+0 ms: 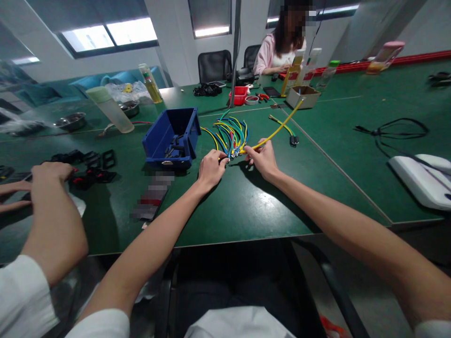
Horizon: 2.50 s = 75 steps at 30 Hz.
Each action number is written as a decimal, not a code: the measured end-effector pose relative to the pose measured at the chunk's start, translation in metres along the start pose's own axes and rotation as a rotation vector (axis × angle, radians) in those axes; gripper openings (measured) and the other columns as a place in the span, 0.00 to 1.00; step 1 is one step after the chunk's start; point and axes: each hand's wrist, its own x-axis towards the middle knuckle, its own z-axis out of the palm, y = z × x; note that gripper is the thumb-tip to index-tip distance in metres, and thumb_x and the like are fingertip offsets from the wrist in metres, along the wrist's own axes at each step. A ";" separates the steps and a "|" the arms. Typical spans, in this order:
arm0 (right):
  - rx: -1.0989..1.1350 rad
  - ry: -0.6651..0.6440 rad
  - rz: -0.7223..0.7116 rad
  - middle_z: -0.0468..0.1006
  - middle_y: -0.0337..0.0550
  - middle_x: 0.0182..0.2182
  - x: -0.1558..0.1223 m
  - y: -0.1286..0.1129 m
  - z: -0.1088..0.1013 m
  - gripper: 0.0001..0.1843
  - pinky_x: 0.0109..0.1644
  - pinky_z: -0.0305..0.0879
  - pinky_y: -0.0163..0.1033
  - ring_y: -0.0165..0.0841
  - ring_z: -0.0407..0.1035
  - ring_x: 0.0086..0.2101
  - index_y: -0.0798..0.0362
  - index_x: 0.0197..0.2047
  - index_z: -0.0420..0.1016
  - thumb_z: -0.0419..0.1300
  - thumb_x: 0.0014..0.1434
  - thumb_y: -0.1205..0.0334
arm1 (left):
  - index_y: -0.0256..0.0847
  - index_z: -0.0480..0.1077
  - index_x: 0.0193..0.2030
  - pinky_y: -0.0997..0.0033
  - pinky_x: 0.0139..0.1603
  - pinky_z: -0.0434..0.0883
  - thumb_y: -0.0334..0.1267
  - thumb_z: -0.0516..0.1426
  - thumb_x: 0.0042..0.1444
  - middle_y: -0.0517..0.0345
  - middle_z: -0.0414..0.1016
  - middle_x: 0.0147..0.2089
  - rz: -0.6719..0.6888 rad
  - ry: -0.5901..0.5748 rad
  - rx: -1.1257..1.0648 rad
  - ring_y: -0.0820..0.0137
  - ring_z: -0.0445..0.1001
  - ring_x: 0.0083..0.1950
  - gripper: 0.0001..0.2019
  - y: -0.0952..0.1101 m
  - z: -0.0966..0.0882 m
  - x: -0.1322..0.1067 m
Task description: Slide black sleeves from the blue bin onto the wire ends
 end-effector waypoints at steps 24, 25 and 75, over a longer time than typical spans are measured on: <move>-0.005 0.023 -0.009 0.69 0.34 0.26 -0.003 0.001 0.002 0.29 0.19 0.59 0.32 0.29 0.68 0.22 0.47 0.44 0.50 0.66 0.50 0.48 | 0.39 0.73 0.43 0.67 0.48 0.69 0.34 0.54 0.62 0.52 0.76 0.43 0.071 -0.039 -0.018 0.68 0.74 0.44 0.07 -0.001 0.001 0.000; -0.004 0.023 -0.009 0.69 0.34 0.26 -0.003 0.001 0.002 0.29 0.19 0.59 0.32 0.29 0.68 0.22 0.47 0.44 0.50 0.66 0.50 0.47 | 0.39 0.73 0.43 0.67 0.49 0.69 0.34 0.54 0.62 0.52 0.76 0.44 0.067 -0.042 -0.017 0.68 0.74 0.44 0.07 -0.001 0.001 0.000; 0.011 0.034 -0.056 0.69 0.33 0.26 -0.004 0.000 0.003 0.29 0.18 0.59 0.32 0.28 0.68 0.20 0.46 0.42 0.51 0.66 0.49 0.46 | 0.38 0.76 0.41 0.69 0.47 0.72 0.32 0.58 0.58 0.54 0.78 0.40 0.070 -0.012 -0.107 0.70 0.74 0.40 0.06 0.003 -0.001 0.003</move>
